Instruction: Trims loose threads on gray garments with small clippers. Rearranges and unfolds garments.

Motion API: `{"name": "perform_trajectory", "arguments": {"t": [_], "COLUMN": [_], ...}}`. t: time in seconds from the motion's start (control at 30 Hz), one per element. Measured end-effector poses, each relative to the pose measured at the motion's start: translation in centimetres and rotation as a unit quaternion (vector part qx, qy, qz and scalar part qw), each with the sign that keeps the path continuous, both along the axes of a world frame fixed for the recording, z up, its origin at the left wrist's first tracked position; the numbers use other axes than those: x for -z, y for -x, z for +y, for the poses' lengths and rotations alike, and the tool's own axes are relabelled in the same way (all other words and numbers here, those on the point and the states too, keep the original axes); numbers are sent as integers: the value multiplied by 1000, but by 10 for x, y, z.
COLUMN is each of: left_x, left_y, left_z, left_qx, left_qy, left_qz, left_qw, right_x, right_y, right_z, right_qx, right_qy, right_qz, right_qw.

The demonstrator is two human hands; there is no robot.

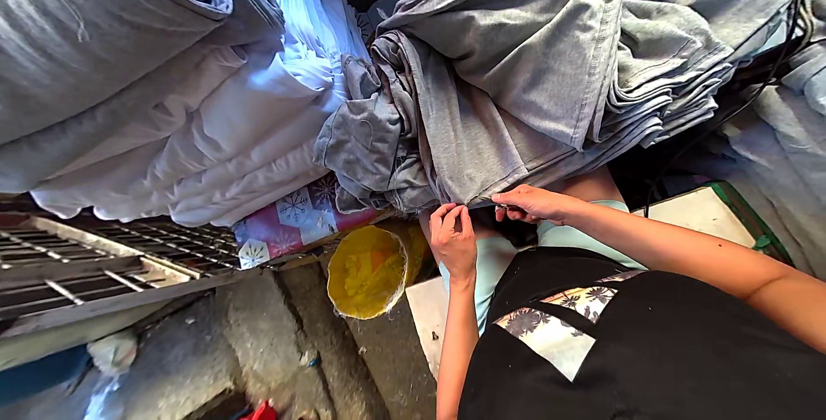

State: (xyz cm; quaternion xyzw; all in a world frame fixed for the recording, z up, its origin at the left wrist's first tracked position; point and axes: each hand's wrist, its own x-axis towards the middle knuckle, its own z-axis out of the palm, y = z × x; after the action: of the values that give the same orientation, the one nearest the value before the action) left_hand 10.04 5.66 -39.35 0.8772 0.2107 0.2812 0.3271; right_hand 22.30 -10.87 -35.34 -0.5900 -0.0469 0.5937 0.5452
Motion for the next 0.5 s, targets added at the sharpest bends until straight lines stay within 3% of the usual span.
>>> {"name": "perform_trajectory", "arguments": {"t": [0.17, 0.5], "left_x": [-12, -16], "left_y": [6, 6], "left_z": [-8, -10], "left_qx": [2, 12], "left_qy": [24, 50], "left_qz": [-7, -2], "left_qw": [1000, 999], "right_x": [3, 13], "right_y": [8, 0], "right_z": [16, 22], "right_qx": [-43, -8], "right_qy": [-2, -33], "right_qz": [8, 74], "right_qw": [999, 997]}}
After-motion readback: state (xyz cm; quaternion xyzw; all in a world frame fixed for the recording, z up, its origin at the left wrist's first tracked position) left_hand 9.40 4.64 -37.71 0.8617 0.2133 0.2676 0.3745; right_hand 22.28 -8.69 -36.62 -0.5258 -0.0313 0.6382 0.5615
